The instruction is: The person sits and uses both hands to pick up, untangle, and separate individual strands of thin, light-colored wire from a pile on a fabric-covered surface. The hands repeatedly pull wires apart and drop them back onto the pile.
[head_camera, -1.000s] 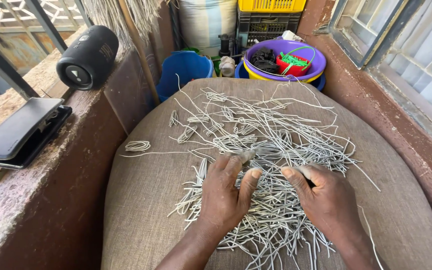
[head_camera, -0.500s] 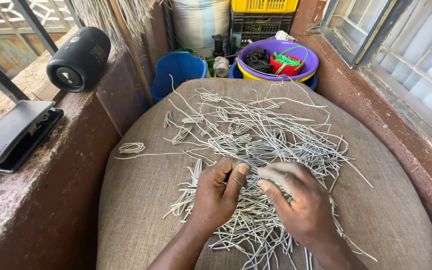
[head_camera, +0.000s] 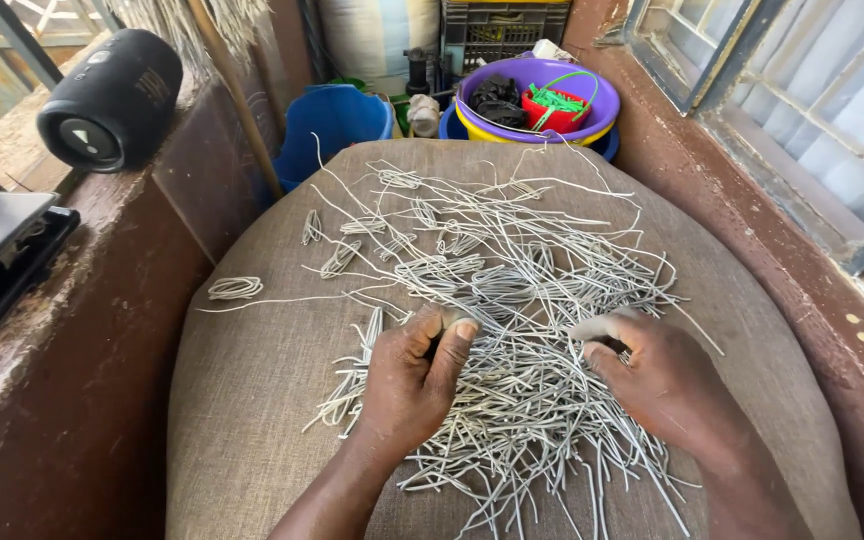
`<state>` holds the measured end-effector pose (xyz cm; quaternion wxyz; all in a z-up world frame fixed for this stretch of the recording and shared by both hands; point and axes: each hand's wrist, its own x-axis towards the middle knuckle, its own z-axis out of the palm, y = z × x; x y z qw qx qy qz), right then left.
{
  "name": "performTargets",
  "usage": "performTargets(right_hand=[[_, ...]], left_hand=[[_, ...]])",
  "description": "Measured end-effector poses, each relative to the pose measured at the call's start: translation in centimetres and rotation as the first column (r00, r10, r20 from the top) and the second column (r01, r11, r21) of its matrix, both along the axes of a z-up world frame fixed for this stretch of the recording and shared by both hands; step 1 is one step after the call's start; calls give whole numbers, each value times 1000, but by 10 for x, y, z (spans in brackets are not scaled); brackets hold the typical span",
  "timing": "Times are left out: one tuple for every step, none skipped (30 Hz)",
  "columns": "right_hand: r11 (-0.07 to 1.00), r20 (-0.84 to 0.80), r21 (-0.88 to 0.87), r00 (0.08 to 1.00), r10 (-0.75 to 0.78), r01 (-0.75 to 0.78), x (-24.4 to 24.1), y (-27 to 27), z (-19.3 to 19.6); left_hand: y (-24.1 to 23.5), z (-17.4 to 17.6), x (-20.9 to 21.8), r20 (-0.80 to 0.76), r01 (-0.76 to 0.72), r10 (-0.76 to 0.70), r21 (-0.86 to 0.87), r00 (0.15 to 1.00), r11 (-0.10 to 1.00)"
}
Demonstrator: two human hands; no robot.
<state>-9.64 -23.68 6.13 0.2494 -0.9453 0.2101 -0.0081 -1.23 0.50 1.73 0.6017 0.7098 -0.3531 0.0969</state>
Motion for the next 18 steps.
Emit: performTargets(right_hand=[[1000, -1, 0, 1000, -3, 3, -1, -3, -1], [998, -98, -19, 993, 61, -63, -2, -6, -1], [991, -193, -29, 973, 124, -132, -3, -8, -1], [991, -194, -29, 973, 122, -130, -2, -11, -8], [973, -246, -74, 950, 194, -218, -2, -14, -16], [945, -300, -114, 917, 261, -306, -2, -16, -23], [947, -302, -114, 919, 255, -300, -2, -14, -25], [929, -335, -166, 905, 262, -330, -2, -11, -25], [905, -364, -219, 891, 271, -364, 0, -8, -25], [905, -362, -222, 893, 269, -362, 0, -11, -29], [890, -312, -259, 905, 291, -375, -1, -12, -34], [874, -261, -297, 913, 314, -386, -1, -13, -38], [872, -261, -298, 912, 316, -388, -1, -11, -36], [885, -281, -279, 913, 296, -373, -1, -8, -34], [897, -301, -261, 913, 276, -357, 0, -6, -31], [896, -300, -263, 913, 277, -358, 0, -8, -33], [899, -317, -256, 909, 270, -356, 0, -10, -35], [901, -334, -249, 905, 264, -354, 0, -12, -37]], left_hand=[[0, 1, 0, -1, 3, -3, 0, 1000, 1000], [-1, 2, -1, -8, 12, -12, -8, 1000, 1000], [0, 3, -1, -13, 20, -20, -14, 1000, 1000], [-1, 1, -2, -14, 22, -22, -14, 1000, 1000], [-3, 0, -3, -10, 26, -26, -15, 1000, 1000], [-4, -2, -3, -6, 30, -30, -15, 1000, 999], [-5, -2, -5, -7, 37, -37, -16, 999, 999], [-5, -2, -6, -9, 48, -48, -14, 999, 999], [-5, -1, -6, -6, 54, -54, -13, 999, 998], [-7, -1, -6, -2, 55, -55, -16, 998, 998], [-7, -2, -6, 8, 78, -78, -9, 997, 997], [-6, -3, -6, 17, 101, -101, -2, 995, 995], [-6, -2, -7, 18, 98, -98, -3, 995, 995], [-6, -1, -8, -4, 102, -102, 2, 995, 995], [-6, -1, -8, -25, 106, -106, 7, 994, 994], [-6, -1, -7, -23, 104, -104, 5, 994, 995], [-6, -2, -7, -7, 104, -104, 7, 995, 995], [-7, -3, -6, 10, 103, -103, 8, 995, 995]])
